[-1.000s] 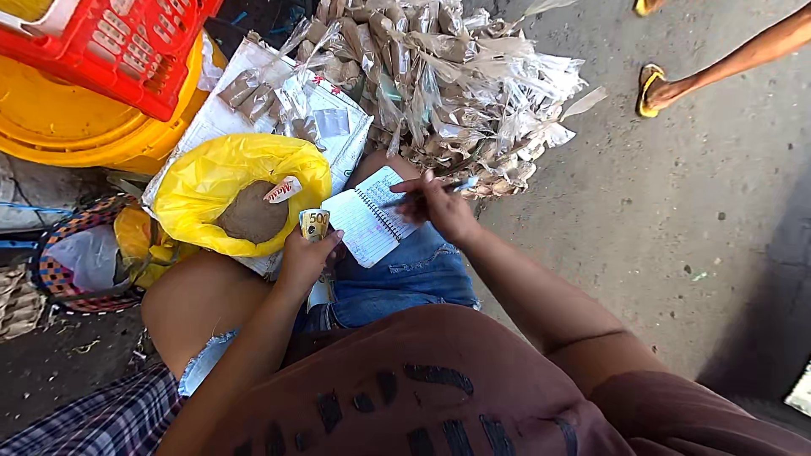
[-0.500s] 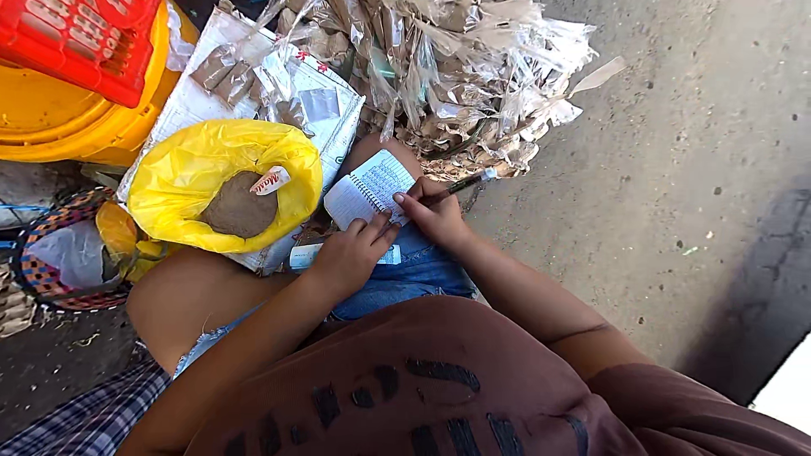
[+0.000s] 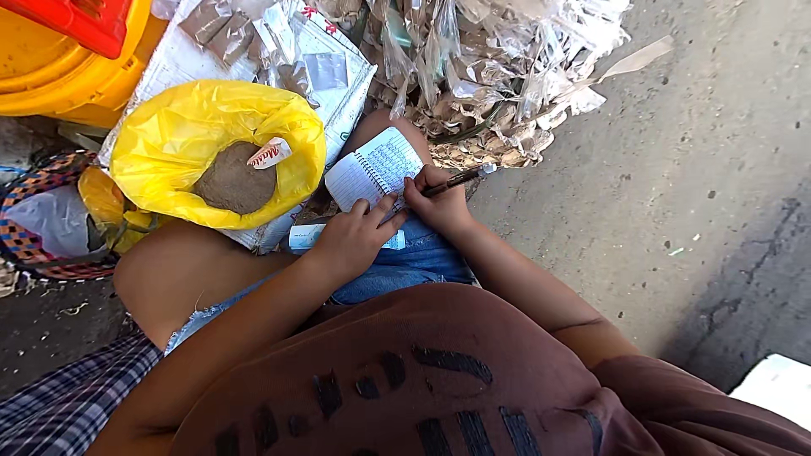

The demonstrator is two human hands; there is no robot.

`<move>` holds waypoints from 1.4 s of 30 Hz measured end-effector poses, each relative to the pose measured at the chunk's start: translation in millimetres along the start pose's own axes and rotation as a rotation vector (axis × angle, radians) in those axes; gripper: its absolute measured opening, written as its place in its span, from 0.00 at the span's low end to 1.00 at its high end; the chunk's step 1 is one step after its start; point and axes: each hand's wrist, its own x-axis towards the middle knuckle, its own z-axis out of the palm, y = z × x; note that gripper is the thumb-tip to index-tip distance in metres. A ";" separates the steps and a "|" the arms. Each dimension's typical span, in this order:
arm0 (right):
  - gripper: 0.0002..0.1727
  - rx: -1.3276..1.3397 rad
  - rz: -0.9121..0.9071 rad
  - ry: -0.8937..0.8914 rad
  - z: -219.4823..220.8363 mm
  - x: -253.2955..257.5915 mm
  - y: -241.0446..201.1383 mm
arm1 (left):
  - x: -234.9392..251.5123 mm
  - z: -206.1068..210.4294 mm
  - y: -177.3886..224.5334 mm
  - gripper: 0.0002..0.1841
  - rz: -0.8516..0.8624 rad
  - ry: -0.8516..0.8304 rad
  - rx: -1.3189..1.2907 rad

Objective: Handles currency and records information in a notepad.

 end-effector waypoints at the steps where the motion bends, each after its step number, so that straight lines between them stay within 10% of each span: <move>1: 0.17 -0.003 -0.003 -0.001 0.4 0.4 -0.2 | 0.2 0.0 -0.4 0.31 0.001 0.002 0.000; 11: 0.26 -0.042 0.089 -0.196 -15.3 5.2 -8.9 | 2.9 -27.6 -4.6 0.18 -0.145 0.624 -0.532; 25: 0.24 -0.232 0.071 -0.300 -13.7 5.9 -10.3 | 64.4 -72.2 -30.2 0.12 0.139 0.440 -0.136; 32: 0.23 0.292 0.227 -0.428 -26.2 30.0 -7.7 | 56.4 -95.3 -33.0 0.20 -0.060 0.462 -0.303; 38: 0.29 0.441 0.377 -0.318 -31.9 34.4 -8.0 | 12.8 -31.7 -19.7 0.21 -0.079 0.211 -0.269; 42: 0.07 0.307 0.229 -0.257 -24.3 30.2 -9.4 | 2.2 1.0 -7.5 0.30 0.004 0.034 -0.093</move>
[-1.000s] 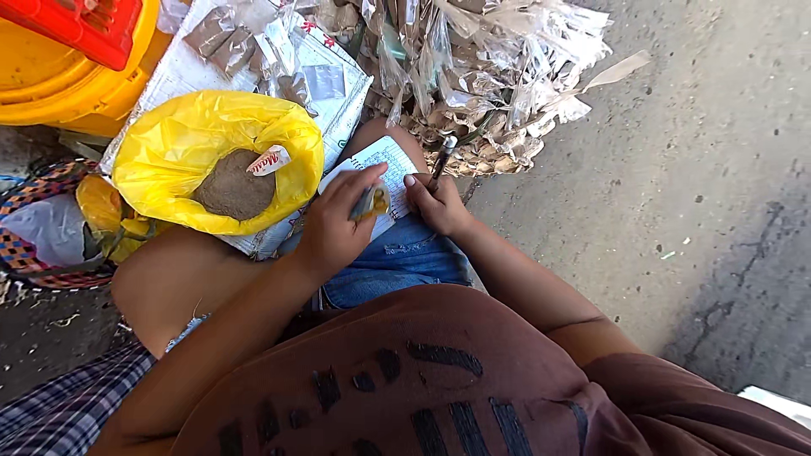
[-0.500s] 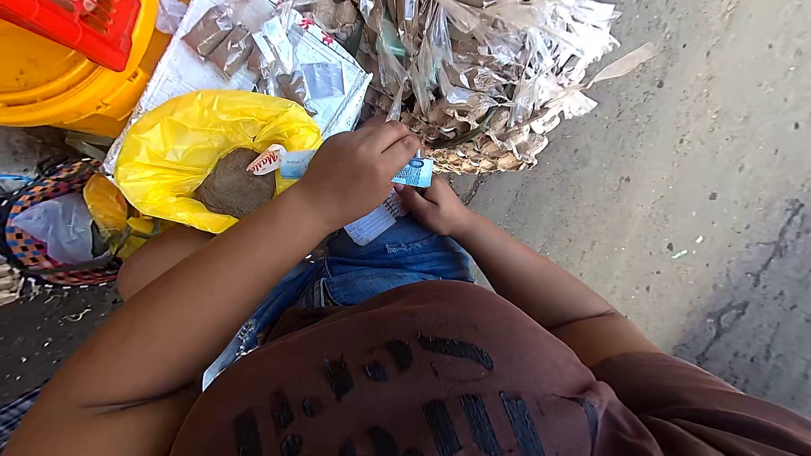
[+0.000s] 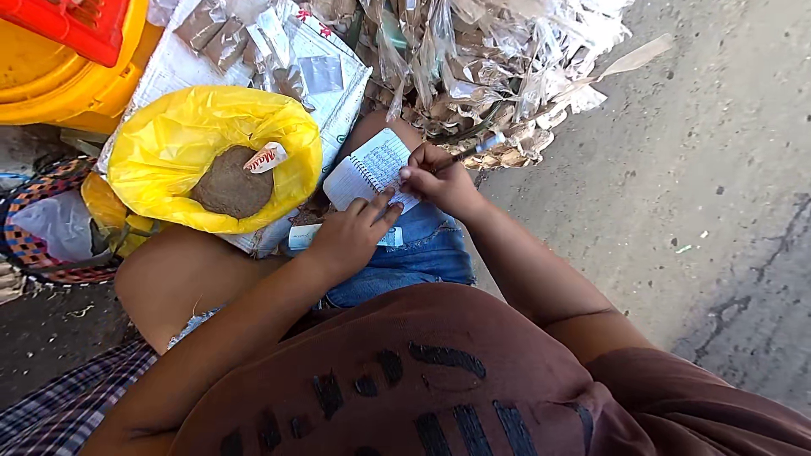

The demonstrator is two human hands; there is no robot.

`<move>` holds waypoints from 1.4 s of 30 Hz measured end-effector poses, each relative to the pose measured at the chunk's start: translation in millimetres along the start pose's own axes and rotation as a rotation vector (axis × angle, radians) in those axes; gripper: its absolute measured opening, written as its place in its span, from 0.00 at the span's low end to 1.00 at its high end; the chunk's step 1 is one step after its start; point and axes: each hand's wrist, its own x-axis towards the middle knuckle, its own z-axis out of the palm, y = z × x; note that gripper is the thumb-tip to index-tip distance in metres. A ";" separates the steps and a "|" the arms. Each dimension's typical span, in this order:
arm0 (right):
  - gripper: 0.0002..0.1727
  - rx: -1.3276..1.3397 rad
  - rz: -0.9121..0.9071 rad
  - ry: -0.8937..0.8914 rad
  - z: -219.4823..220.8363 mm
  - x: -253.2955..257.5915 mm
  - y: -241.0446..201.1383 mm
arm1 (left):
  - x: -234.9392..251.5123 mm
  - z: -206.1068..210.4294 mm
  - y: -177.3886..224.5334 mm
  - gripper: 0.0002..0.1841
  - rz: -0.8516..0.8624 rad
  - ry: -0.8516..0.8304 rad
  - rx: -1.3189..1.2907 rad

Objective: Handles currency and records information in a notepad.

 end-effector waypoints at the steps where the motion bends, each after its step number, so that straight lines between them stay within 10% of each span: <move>1: 0.08 -0.062 -0.058 0.031 3.1 -2.1 2.0 | -0.6 0.7 0.8 0.30 0.015 -0.006 0.023; 42: 0.18 -0.358 -0.280 0.248 27.2 -19.3 23.6 | -1.0 -0.1 4.0 0.30 0.000 -0.045 0.077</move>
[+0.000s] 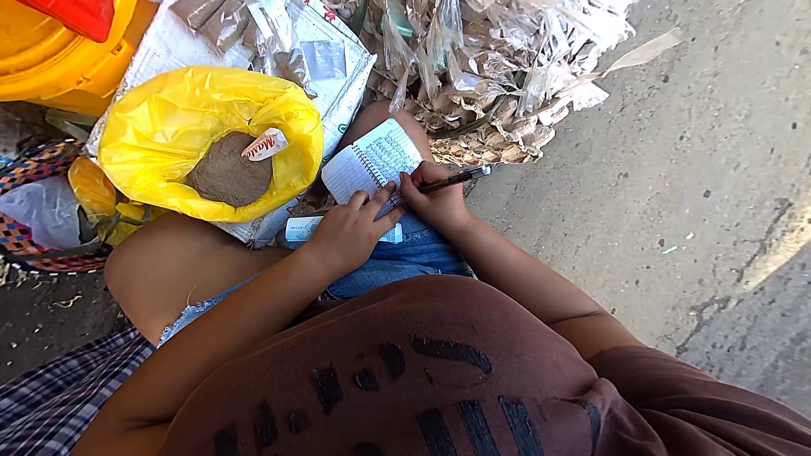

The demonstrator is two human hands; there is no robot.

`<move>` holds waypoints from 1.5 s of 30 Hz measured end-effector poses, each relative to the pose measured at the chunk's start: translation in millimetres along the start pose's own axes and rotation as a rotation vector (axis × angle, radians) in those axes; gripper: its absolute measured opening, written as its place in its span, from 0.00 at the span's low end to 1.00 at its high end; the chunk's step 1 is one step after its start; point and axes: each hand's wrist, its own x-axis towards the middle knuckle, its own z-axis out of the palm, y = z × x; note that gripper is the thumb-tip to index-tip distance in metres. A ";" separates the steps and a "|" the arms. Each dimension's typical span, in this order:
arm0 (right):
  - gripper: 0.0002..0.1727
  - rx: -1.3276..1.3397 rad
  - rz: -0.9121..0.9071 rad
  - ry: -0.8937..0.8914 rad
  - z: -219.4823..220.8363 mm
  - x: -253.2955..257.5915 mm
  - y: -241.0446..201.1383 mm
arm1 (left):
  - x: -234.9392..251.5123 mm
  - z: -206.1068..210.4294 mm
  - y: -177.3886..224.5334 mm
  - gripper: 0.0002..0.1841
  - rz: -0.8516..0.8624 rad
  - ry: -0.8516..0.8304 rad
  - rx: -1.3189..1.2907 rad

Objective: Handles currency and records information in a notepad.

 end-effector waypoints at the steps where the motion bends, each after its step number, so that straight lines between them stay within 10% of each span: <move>1: 0.18 -0.021 -0.009 -0.001 -0.3 -0.5 -0.4 | -0.1 0.1 0.1 0.30 0.002 0.002 -0.007; 45: 0.18 0.017 -0.008 0.103 -4.4 -5.5 10.8 | -0.9 -2.3 1.7 0.30 -0.010 -0.021 -0.016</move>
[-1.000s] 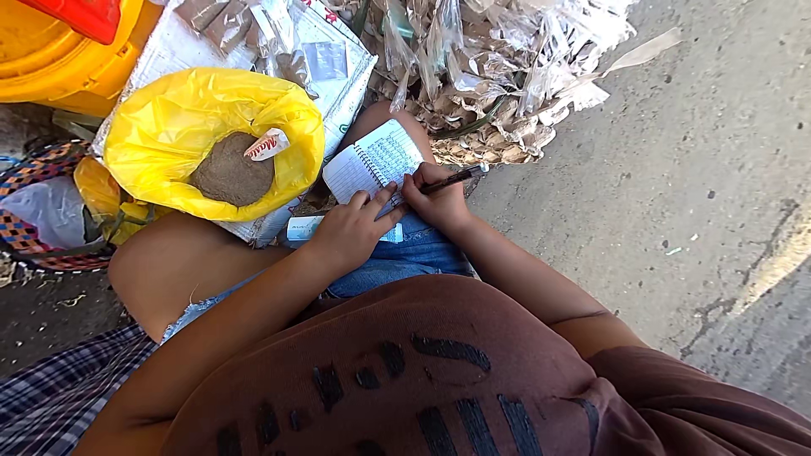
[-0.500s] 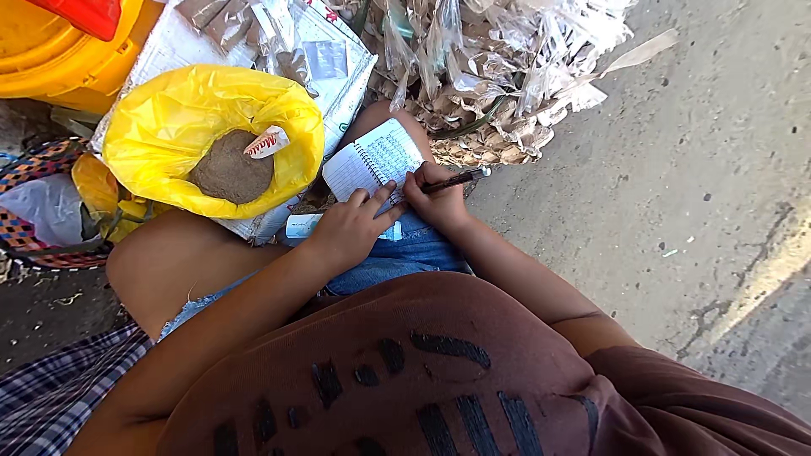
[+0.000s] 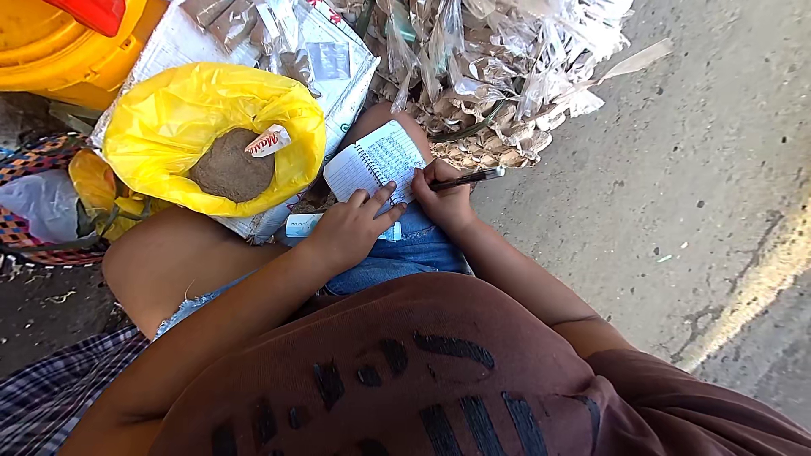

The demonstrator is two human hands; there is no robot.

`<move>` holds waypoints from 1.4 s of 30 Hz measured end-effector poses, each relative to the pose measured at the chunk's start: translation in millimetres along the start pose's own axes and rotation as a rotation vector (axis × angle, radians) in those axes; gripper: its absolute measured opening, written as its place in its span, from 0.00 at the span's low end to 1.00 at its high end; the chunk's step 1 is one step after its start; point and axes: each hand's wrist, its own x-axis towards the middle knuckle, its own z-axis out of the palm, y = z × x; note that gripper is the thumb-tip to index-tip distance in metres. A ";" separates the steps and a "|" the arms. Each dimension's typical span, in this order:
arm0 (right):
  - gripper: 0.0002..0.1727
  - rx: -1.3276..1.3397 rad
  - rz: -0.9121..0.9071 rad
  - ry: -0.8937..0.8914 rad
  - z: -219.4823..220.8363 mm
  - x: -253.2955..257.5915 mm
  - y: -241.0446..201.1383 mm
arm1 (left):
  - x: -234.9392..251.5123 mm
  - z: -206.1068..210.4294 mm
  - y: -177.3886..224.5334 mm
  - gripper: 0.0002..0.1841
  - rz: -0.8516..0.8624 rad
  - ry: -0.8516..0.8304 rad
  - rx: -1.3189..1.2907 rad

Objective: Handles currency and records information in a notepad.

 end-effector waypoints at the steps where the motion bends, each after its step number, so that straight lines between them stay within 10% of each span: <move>1: 0.18 -0.007 -0.011 -0.007 0.9 -0.6 1.4 | 0.2 0.3 0.0 0.30 0.001 0.002 0.000; 31: 0.17 0.008 0.037 0.050 -0.1 -0.6 6.4 | -1.1 -2.1 -0.8 0.31 -0.012 -0.021 -0.006; 42: 0.17 0.615 0.471 0.227 -1.5 18.2 -7.7 | -13.1 -0.8 -8.9 0.27 -0.028 0.060 -0.026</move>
